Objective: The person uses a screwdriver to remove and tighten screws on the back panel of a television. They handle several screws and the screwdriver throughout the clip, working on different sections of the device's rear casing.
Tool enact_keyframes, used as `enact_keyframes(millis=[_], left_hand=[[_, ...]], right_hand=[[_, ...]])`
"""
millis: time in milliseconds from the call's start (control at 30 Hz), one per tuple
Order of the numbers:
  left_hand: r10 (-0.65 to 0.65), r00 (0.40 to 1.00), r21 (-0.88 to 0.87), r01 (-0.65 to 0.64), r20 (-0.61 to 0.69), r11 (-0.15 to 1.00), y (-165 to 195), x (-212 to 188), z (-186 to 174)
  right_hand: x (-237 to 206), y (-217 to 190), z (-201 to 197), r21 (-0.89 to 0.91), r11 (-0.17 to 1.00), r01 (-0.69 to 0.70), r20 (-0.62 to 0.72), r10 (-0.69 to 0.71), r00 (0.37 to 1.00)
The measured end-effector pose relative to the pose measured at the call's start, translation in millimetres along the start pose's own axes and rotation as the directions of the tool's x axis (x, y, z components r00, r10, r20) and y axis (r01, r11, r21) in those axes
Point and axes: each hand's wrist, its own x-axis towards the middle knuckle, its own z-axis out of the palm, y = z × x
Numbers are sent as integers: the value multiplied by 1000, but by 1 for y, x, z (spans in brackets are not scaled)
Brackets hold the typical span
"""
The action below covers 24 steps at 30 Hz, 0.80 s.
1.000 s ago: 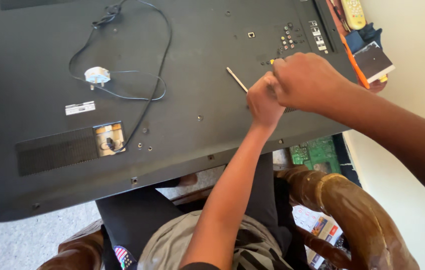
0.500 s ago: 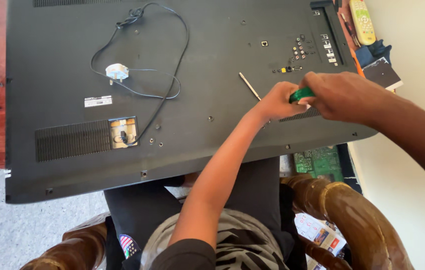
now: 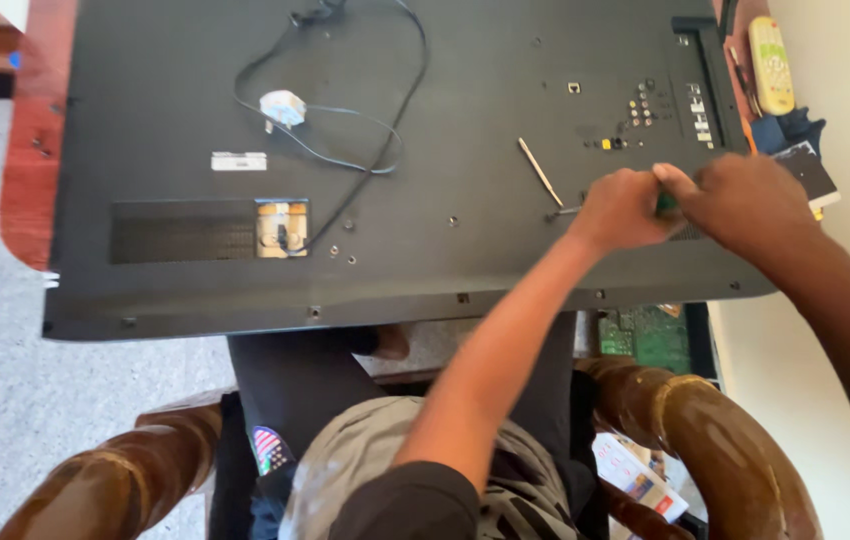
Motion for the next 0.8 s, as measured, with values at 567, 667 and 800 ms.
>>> enact_keyframes(millis=[567, 667, 800], left_hand=[[216, 967, 304, -249, 138, 919, -117, -104, -263], [-2, 985, 538, -94, 175, 838, -138, -150, -318], [10, 993, 691, -89, 118, 717, -148, -201, -345]], right_hand=[[-56, -44, 16, 191, 846, 498, -738, -211, 641], [-64, -84, 26, 525, 621, 583, -656, -142, 741], [-64, -169, 45, 748, 365, 554, -508, -221, 833]])
